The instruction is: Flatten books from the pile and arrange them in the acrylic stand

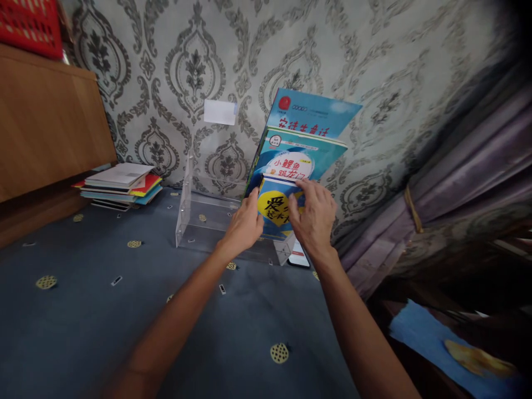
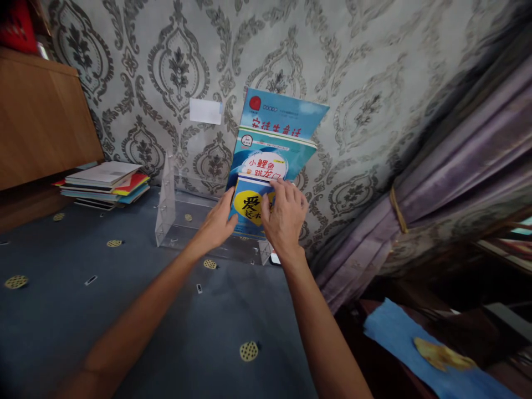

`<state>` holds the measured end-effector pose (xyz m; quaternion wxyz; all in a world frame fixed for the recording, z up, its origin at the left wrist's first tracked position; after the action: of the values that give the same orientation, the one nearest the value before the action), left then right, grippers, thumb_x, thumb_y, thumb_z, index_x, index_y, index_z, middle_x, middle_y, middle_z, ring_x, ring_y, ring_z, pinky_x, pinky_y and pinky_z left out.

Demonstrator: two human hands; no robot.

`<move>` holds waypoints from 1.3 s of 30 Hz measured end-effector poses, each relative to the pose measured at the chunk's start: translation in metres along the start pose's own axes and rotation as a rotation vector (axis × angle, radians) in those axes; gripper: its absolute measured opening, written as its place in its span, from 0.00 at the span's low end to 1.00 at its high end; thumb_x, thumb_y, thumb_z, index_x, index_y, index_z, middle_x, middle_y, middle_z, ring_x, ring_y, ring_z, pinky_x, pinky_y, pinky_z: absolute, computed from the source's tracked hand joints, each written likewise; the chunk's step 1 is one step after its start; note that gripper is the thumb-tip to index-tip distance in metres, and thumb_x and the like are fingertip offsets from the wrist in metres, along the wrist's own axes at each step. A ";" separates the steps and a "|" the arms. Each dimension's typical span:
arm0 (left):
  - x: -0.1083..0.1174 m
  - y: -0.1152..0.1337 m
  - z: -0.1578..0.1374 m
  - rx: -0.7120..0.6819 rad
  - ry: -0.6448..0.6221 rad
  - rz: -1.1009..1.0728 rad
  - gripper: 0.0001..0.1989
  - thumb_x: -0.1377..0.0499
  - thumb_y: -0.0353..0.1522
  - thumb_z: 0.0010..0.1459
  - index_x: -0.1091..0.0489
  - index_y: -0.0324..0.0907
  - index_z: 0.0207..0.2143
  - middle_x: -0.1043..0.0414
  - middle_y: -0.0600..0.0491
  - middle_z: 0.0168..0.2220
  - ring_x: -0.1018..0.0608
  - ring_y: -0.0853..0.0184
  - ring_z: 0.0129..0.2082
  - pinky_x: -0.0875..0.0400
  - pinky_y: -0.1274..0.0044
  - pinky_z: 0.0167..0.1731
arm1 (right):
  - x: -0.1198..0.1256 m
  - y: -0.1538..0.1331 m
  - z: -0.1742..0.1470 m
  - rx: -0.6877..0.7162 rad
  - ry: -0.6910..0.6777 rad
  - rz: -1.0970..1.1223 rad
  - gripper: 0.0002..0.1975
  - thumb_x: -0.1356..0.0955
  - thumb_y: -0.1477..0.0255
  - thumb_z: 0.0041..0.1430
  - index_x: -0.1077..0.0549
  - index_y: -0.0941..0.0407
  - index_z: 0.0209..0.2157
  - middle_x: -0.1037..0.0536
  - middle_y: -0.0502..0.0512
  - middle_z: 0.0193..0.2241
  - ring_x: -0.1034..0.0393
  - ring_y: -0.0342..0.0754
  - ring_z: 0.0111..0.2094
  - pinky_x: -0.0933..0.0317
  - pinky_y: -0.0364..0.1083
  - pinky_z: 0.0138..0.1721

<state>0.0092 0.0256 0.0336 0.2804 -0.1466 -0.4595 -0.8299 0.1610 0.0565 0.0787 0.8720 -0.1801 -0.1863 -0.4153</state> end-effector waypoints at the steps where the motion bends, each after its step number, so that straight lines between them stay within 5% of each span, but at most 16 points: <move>1: 0.000 -0.001 0.000 -0.003 0.002 -0.004 0.37 0.51 0.23 0.60 0.58 0.37 0.70 0.46 0.35 0.68 0.41 0.51 0.68 0.43 0.57 0.66 | 0.000 0.000 0.000 0.003 -0.002 -0.001 0.17 0.37 0.66 0.64 0.29 0.51 0.52 0.25 0.60 0.54 0.37 0.62 0.59 0.45 0.64 0.59; 8: 0.001 -0.002 0.001 -0.022 0.000 -0.002 0.38 0.50 0.24 0.60 0.59 0.39 0.71 0.46 0.37 0.68 0.42 0.52 0.69 0.44 0.57 0.66 | 0.004 0.011 0.003 0.022 -0.001 0.093 0.15 0.37 0.66 0.63 0.29 0.51 0.50 0.26 0.60 0.51 0.36 0.60 0.56 0.43 0.63 0.59; 17: 0.001 -0.001 0.002 -0.007 -0.035 0.036 0.38 0.50 0.25 0.62 0.61 0.37 0.71 0.45 0.35 0.67 0.41 0.50 0.68 0.43 0.58 0.66 | -0.006 0.042 -0.010 -0.237 0.069 0.426 0.23 0.36 0.63 0.61 0.32 0.53 0.57 0.29 0.63 0.56 0.31 0.58 0.54 0.31 0.60 0.51; 27: 0.001 -0.002 0.002 -0.013 -0.035 0.004 0.39 0.49 0.25 0.61 0.60 0.39 0.72 0.47 0.35 0.68 0.40 0.47 0.67 0.42 0.55 0.66 | -0.002 0.045 -0.009 -0.238 0.077 0.411 0.22 0.35 0.64 0.60 0.29 0.53 0.55 0.26 0.62 0.55 0.29 0.57 0.53 0.31 0.60 0.51; 34: 0.003 -0.024 0.008 -0.022 -0.019 -0.105 0.36 0.48 0.25 0.60 0.54 0.39 0.70 0.44 0.37 0.68 0.37 0.50 0.66 0.41 0.54 0.65 | -0.005 0.051 -0.019 -0.278 0.047 0.496 0.32 0.34 0.60 0.60 0.41 0.53 0.64 0.34 0.66 0.62 0.35 0.60 0.61 0.36 0.62 0.57; 39: 0.010 -0.046 0.008 0.053 -0.031 -0.117 0.30 0.48 0.25 0.60 0.45 0.36 0.65 0.33 0.36 0.61 0.28 0.52 0.60 0.34 0.56 0.61 | -0.009 0.064 -0.047 -0.382 0.066 0.484 0.37 0.33 0.56 0.59 0.44 0.56 0.65 0.35 0.70 0.62 0.36 0.63 0.62 0.37 0.65 0.57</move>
<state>-0.0264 0.0482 0.0120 0.2279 -0.1247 -0.4936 -0.8300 0.2150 0.0781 0.0239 0.9016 -0.3662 -0.0284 -0.2287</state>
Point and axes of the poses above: each hand's wrist, its own z-axis towards the middle knuckle, its own x-axis out of the back of the hand, y = z × x, the point moved 4 cm from there along z, towards the middle knuckle
